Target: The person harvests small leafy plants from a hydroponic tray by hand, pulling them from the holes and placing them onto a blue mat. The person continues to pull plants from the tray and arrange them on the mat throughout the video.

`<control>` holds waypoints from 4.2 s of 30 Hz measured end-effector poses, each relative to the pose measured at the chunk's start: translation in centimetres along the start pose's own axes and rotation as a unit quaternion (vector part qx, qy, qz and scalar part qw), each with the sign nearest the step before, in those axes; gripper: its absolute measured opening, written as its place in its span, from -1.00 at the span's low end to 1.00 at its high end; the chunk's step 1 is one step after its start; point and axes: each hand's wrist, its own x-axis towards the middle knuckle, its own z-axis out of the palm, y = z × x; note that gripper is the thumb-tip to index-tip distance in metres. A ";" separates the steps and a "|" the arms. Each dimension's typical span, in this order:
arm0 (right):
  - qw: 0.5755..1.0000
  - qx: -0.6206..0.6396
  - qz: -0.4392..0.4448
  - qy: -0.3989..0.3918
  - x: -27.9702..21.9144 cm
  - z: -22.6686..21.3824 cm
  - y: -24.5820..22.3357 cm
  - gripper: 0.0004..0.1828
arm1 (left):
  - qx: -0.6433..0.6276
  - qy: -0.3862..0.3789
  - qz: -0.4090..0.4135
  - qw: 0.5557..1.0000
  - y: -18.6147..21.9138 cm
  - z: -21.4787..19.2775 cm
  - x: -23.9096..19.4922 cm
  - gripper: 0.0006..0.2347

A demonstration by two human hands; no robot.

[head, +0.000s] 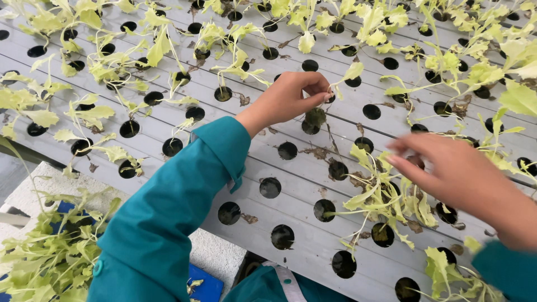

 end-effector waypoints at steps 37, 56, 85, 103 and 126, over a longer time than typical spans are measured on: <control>0.983 -0.008 -0.166 0.073 4.4 3.8 -2.4 -0.67 | 0.078 0.129 -0.078 0.986 -3.3 -5.9 1.9 -0.97; 0.979 0.028 -0.172 0.102 6.7 4.7 0.1 -0.71 | 0.064 0.107 -0.291 0.949 -6.0 -5.1 4.1 -0.91; 0.972 -0.086 -0.201 0.083 8.6 6.4 -1.3 -0.84 | 0.173 0.079 -0.247 0.950 -10.9 -2.0 3.0 -0.92; 0.939 0.252 0.018 0.232 31.4 2.3 5.7 -0.58 | 0.212 -0.056 -0.168 0.961 10.2 -4.6 -5.2 -0.63; 0.841 0.414 -0.022 0.347 34.6 2.9 4.5 -0.55 | 0.138 -0.039 -0.210 0.967 9.2 -4.6 -7.4 -0.70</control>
